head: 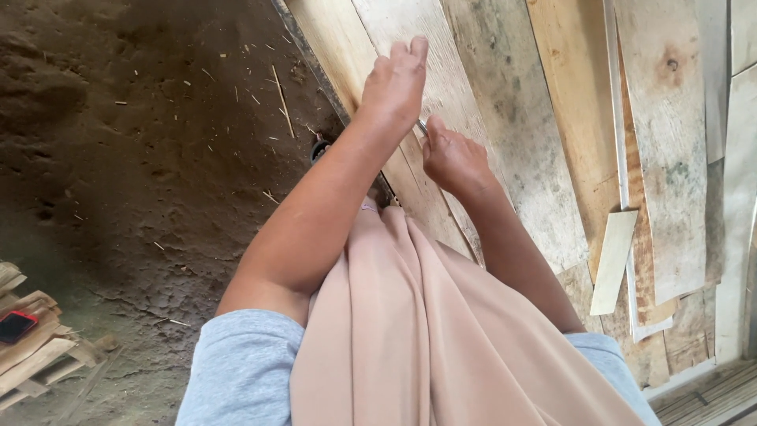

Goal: The person uses a utility knife to carve and shape a thin wooden strip on a wooden workbench. They repeatedly scrape and shave the wood, producing thin shavings that accumulate on the surface.

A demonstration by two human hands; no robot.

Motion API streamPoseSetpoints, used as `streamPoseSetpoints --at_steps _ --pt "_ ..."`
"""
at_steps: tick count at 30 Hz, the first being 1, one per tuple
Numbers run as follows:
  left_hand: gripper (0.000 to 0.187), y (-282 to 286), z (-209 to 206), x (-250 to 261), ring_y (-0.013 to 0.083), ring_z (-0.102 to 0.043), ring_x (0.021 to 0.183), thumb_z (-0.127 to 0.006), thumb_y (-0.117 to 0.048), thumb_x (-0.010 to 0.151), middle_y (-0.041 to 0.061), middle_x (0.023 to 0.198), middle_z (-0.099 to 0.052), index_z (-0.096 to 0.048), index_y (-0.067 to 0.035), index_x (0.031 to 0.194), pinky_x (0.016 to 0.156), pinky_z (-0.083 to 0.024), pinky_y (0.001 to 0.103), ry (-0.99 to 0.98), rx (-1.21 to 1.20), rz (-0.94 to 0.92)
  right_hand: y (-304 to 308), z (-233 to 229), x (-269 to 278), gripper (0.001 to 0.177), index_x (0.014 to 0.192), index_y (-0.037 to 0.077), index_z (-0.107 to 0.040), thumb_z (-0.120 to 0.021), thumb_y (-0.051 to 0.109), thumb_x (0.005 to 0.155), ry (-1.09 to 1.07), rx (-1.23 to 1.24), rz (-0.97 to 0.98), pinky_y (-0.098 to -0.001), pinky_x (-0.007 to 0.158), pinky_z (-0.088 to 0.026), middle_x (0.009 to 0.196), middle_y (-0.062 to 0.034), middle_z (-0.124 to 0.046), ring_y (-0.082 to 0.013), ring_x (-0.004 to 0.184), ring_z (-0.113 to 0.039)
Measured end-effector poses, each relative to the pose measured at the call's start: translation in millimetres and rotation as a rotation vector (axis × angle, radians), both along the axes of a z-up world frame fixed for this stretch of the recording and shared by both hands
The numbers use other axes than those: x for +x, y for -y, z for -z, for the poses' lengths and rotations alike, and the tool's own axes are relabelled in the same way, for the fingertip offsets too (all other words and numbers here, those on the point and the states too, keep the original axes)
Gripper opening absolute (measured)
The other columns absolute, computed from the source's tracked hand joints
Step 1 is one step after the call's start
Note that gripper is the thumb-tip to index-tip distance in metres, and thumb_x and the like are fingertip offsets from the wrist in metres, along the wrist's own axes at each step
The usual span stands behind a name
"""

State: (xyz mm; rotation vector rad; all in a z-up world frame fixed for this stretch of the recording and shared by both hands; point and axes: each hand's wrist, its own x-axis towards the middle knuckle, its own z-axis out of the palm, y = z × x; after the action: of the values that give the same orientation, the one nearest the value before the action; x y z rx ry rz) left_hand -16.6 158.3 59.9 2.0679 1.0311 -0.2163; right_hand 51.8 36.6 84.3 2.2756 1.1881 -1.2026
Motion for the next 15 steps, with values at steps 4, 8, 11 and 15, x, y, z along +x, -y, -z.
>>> streamPoseSetpoints --at_steps 4,8,11,15 --pt "0.039 13 12 -2 0.0291 -0.048 0.089 -0.051 0.015 0.09 0.015 0.115 -0.043 -0.045 -0.005 0.123 0.072 -0.052 0.04 -0.011 0.031 0.046 3 1 2 0.013 0.103 0.01 -0.034 -0.026 0.02 0.103 -0.027 0.013 -0.005 -0.0498 0.064 -0.036 0.088 -0.0188 -0.065 -0.04 0.073 -0.054" --pt "0.044 12 4 -1 0.0257 -0.048 0.089 -0.051 0.019 0.087 0.012 0.113 -0.044 -0.045 -0.008 0.121 0.072 -0.053 0.036 -0.065 0.092 0.06 5 -2 4 0.01 0.102 0.011 -0.032 -0.025 0.017 0.101 -0.042 0.066 0.01 -0.0509 0.065 -0.036 0.088 -0.0191 -0.066 -0.0423 0.071 -0.054" --pt "0.043 14 11 0 0.026 -0.047 0.09 -0.052 0.017 0.087 0.013 0.112 -0.044 -0.045 -0.009 0.12 0.072 -0.053 0.037 -0.059 0.092 0.035 9 0 5 0.012 0.106 0.01 -0.034 -0.027 0.019 0.104 -0.056 0.098 0.003 -0.0528 0.064 -0.038 0.088 -0.0202 -0.067 -0.0432 0.07 -0.056" --pt "0.05 11 3 2 0.0216 -0.045 0.088 -0.059 0.012 0.087 0.013 0.112 -0.043 -0.043 -0.012 0.127 0.066 -0.051 0.031 -0.11 0.103 0.005 8 0 3 0.012 0.108 0.008 -0.033 -0.024 0.015 0.103 -0.062 0.098 -0.011 -0.056 0.065 -0.039 0.094 -0.0231 -0.069 -0.0449 0.072 -0.058"
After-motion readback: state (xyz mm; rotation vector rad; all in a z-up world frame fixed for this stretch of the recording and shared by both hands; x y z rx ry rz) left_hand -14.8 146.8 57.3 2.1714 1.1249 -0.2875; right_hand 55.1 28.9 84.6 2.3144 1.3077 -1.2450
